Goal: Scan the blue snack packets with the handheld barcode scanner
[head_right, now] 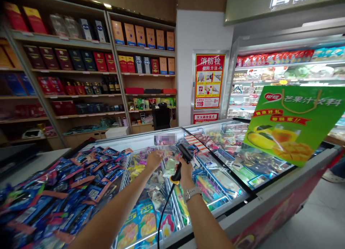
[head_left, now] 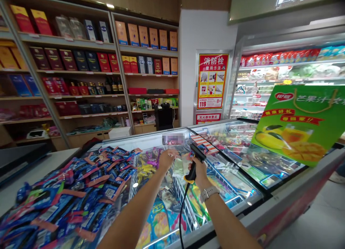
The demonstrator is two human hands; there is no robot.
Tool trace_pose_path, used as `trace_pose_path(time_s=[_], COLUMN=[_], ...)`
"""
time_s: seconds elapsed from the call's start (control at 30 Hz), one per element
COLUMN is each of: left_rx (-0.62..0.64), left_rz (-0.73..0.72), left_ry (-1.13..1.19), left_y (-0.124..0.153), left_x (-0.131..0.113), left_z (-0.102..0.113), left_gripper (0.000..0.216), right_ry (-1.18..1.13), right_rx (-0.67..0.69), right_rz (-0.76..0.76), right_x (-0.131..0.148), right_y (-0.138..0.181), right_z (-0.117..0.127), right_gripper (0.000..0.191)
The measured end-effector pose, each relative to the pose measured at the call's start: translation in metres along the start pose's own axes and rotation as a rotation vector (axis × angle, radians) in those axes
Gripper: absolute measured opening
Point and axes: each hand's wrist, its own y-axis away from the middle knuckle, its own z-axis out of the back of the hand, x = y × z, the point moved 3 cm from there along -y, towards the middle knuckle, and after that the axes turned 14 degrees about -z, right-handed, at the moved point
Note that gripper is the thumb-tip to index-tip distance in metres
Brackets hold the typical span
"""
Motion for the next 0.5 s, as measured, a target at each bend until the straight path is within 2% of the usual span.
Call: trace_pose_path(time_s=[0.17, 0.27, 0.37, 0.5], left_rx=[-0.047, -0.076, -0.099, -0.123], left_rz=[0.009, 0.066, 0.151, 0.084], left_ry=[-0.104, -0.222, -0.287, -0.233], left_y=[0.029, 0.052, 0.073, 0.085], left_x=[0.022, 0.035, 0.048, 0.058], left_z=[0.105, 0.154, 0.181, 0.187], left_gripper=[0.009, 0.009, 0.018, 0.023], right_ry=[0.117, 0.178, 0.226, 0.226], right_rx=[0.203, 0.283, 0.315, 0.343], right_rz=[-0.097, -0.183, -0.244, -0.290], right_x=[-0.033, -0.067, -0.100, -0.126], right_y=[0.024, 0.038, 0.050, 0.062], right_z=[-0.060, -0.094, -0.114, -0.121], right_gripper=[0.028, 0.024, 0.022, 0.020])
